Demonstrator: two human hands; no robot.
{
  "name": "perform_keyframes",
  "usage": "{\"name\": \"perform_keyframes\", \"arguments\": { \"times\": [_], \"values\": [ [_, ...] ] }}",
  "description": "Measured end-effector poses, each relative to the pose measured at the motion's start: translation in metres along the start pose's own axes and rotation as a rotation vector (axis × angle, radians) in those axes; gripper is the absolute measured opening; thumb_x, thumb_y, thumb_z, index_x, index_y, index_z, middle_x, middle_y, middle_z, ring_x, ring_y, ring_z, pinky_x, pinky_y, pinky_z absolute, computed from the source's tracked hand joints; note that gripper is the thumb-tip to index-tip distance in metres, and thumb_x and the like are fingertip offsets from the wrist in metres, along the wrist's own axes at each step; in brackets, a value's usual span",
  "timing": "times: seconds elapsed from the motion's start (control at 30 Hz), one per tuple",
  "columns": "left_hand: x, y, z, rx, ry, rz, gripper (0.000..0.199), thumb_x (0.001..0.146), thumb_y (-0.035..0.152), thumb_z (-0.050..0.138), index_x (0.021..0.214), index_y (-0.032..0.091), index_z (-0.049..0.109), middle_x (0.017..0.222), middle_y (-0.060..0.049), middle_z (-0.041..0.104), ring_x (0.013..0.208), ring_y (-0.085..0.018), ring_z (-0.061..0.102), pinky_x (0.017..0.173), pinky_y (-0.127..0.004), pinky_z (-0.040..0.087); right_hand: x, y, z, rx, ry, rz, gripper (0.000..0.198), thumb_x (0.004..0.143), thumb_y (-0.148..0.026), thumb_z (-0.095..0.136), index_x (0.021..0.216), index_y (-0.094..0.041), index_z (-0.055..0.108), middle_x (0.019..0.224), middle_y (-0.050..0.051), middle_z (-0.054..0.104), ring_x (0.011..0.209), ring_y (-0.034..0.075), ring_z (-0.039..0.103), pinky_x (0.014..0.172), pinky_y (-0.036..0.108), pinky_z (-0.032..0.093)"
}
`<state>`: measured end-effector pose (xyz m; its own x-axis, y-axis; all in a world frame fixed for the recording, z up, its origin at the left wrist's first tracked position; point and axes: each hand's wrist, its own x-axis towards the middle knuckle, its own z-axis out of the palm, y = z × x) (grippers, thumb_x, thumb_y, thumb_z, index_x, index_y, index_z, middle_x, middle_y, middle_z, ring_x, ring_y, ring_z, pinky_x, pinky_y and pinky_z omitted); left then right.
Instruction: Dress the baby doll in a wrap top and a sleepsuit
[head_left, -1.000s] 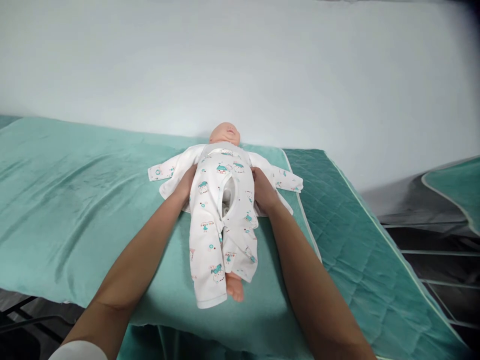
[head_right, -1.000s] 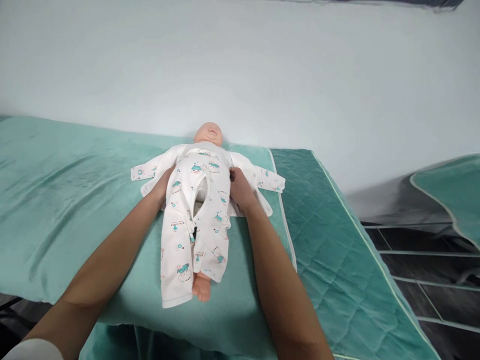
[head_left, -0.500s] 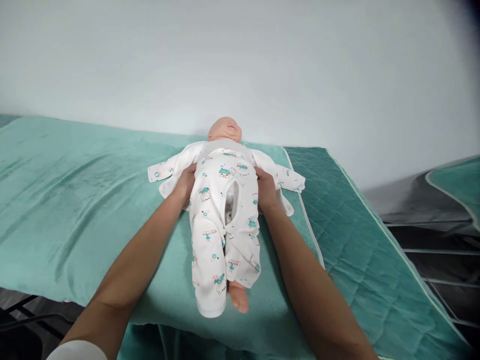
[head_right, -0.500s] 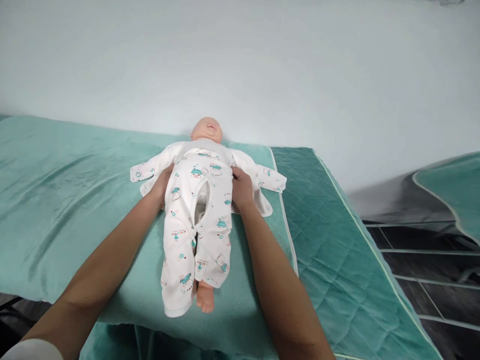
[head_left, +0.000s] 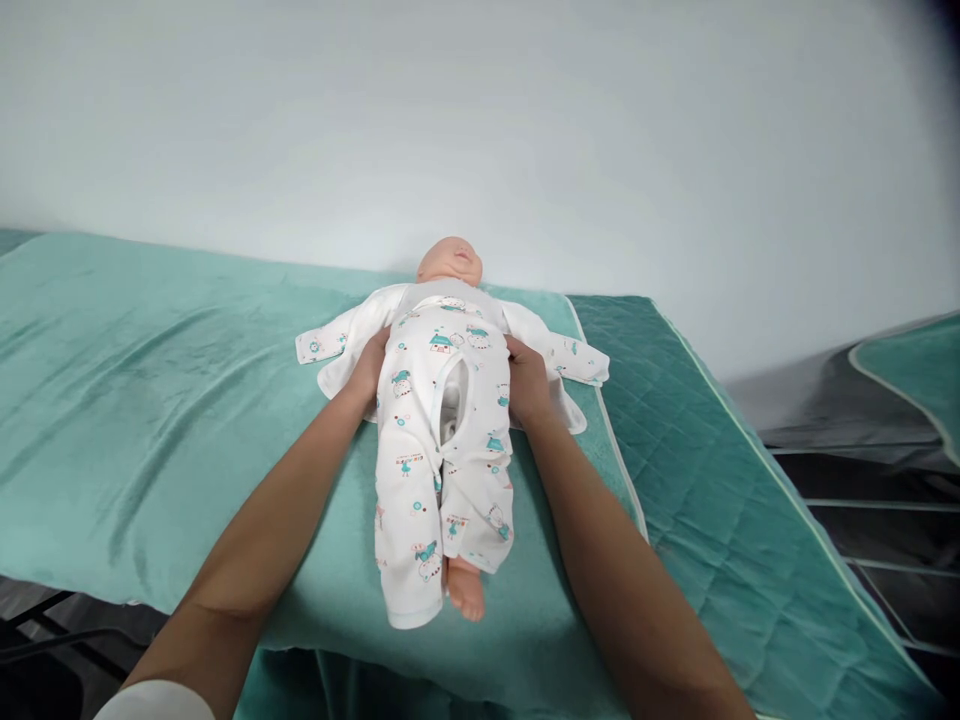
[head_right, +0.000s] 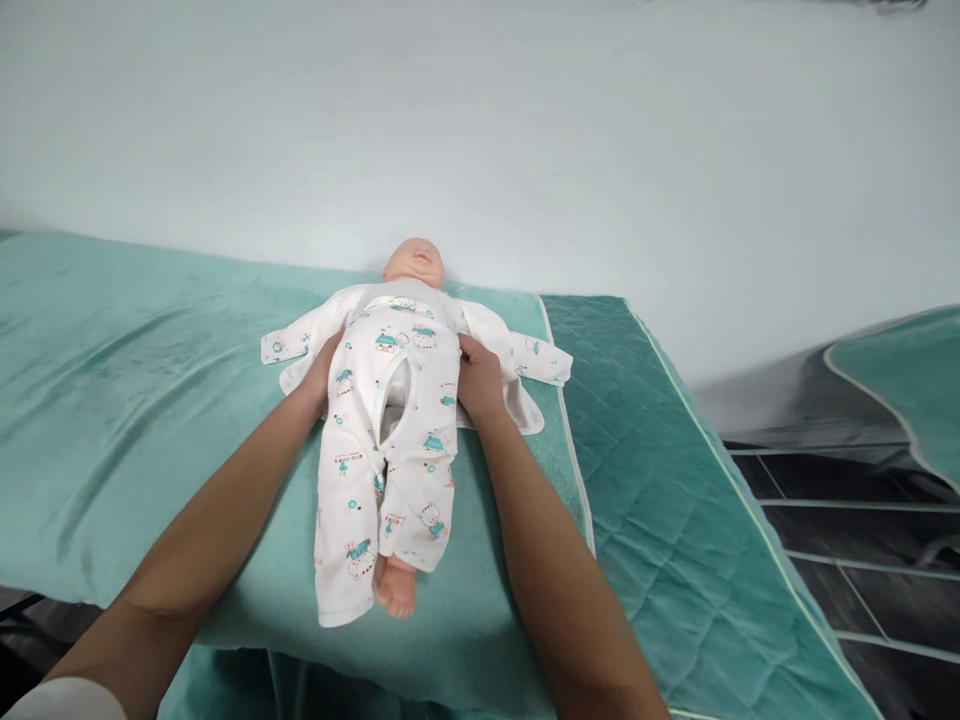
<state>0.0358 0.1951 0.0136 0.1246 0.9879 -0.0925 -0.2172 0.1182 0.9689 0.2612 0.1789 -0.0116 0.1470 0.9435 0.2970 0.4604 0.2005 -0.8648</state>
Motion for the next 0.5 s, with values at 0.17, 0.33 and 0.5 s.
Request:
{"name": "perform_keyframes", "arguments": {
  "times": [0.17, 0.33, 0.5],
  "values": [
    [-0.001, -0.004, -0.002, -0.1, 0.005, -0.058, 0.033, 0.088, 0.041, 0.057, 0.105, 0.017, 0.071, 0.096, -0.004, 0.077, 0.103, -0.027, 0.068, 0.095, -0.037, 0.053, -0.003, -0.007, -0.003, -0.097, -0.002, -0.098, 0.03, 0.082, -0.026, 0.048, 0.098, -0.022, 0.073, 0.096, 0.006, 0.074, 0.091, 0.026, 0.063, 0.086, 0.039, 0.047],
    [-0.002, -0.005, -0.004, -0.126, -0.039, -0.085, 0.034, 0.079, 0.038, 0.066, 0.106, 0.017, 0.071, 0.094, -0.007, 0.077, 0.1, -0.029, 0.07, 0.092, -0.041, 0.056, -0.004, -0.003, -0.005, -0.111, 0.042, -0.067, 0.033, 0.084, -0.026, 0.047, 0.106, -0.023, 0.071, 0.103, 0.006, 0.075, 0.091, 0.026, 0.064, 0.086, 0.039, 0.048],
    [-0.001, -0.005, -0.006, -0.138, 0.052, -0.102, 0.035, 0.073, 0.028, 0.069, 0.107, 0.018, 0.071, 0.093, -0.008, 0.078, 0.102, -0.031, 0.071, 0.093, -0.042, 0.056, -0.002, 0.005, -0.005, -0.093, 0.065, 0.001, 0.027, 0.085, -0.029, 0.049, 0.102, -0.023, 0.07, 0.099, 0.005, 0.076, 0.09, 0.025, 0.064, 0.082, 0.038, 0.046]
  ]
}}
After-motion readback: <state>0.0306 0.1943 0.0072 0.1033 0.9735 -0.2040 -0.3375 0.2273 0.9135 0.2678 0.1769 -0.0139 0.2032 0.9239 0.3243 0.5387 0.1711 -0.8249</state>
